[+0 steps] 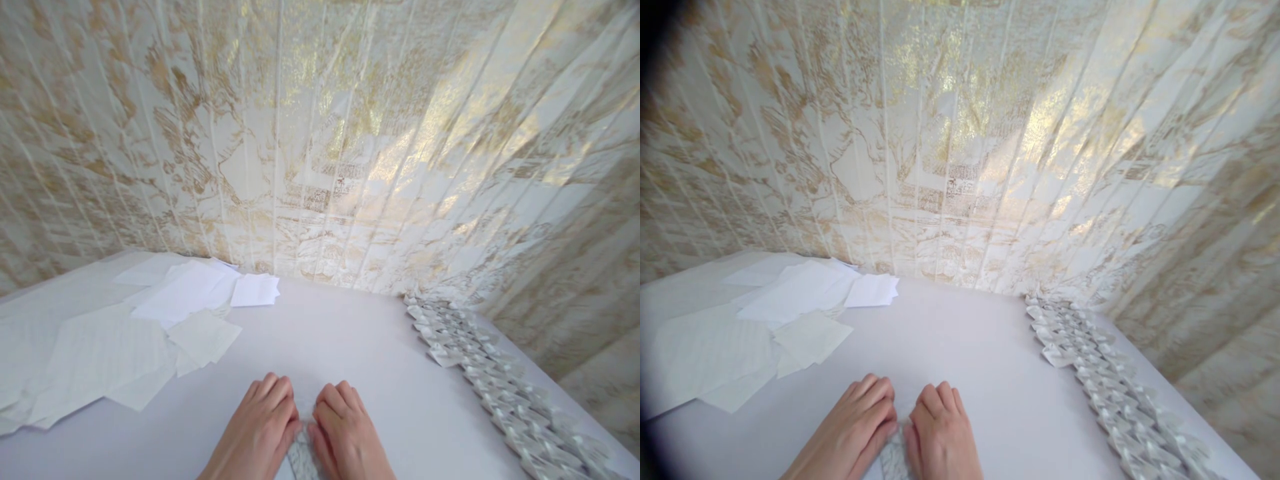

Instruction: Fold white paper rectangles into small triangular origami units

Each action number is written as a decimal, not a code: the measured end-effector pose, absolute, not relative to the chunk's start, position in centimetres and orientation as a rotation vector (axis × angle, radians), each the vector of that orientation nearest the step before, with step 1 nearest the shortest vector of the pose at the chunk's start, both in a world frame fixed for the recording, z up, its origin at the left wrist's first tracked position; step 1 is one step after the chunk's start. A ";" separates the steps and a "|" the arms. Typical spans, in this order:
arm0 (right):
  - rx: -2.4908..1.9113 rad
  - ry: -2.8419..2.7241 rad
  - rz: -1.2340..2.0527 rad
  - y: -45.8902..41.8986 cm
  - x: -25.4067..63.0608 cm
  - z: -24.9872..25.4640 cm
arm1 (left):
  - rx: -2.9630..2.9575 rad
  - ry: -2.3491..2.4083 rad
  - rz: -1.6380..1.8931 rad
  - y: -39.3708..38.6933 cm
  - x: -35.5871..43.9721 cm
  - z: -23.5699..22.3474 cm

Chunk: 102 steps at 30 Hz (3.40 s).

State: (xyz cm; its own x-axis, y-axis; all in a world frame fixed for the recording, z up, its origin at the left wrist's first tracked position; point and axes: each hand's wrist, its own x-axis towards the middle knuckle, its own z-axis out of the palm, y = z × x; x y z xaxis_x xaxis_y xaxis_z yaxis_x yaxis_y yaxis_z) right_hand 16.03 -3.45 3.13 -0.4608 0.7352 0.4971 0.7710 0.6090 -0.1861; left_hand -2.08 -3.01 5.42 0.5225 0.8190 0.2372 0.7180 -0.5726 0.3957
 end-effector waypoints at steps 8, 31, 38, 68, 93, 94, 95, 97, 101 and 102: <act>-1.302 -2.323 0.110 -3.9 16.5 2.7 | 2.531 1.330 0.608 -3.2 -1.6 4.5; -1.326 -2.126 0.435 -4.0 16.5 3.2 | 2.539 1.410 0.571 -2.7 -1.4 4.4; -1.371 -2.102 0.446 -4.1 16.2 3.4 | 2.551 1.434 0.545 -2.9 -1.2 5.0; -1.264 -1.755 1.098 -3.2 19.4 5.9 | 2.491 1.207 0.704 -3.1 -2.1 4.4; -1.133 -2.488 -0.344 -4.8 16.7 5.0 | 2.480 1.205 0.588 -3.6 -2.3 5.1; -1.141 -2.490 -0.269 -4.9 16.8 5.1 | 2.529 1.209 0.565 -3.6 -2.5 5.4; -1.153 -2.476 -0.164 -4.9 16.9 5.2 | 2.582 1.208 0.560 -3.7 -2.6 5.7; -1.193 -2.401 0.101 -4.8 17.2 5.5 | 2.704 1.176 0.570 -3.8 -2.8 6.1; -1.229 -2.262 0.502 -4.5 17.8 6.4 | 2.833 1.222 0.601 -4.0 -2.8 6.2; -1.227 -2.251 0.541 -4.5 17.9 6.6 | 2.837 1.242 0.618 -4.0 -2.8 6.1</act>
State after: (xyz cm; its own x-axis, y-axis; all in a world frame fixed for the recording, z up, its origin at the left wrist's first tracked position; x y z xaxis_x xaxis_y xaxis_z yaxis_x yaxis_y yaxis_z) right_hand 17.91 -4.46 6.56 -0.4578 0.8541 0.2468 0.6486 0.5107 -0.5644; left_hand -2.75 -4.01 6.06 0.6141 0.7034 0.3581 0.7099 -0.6905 0.1389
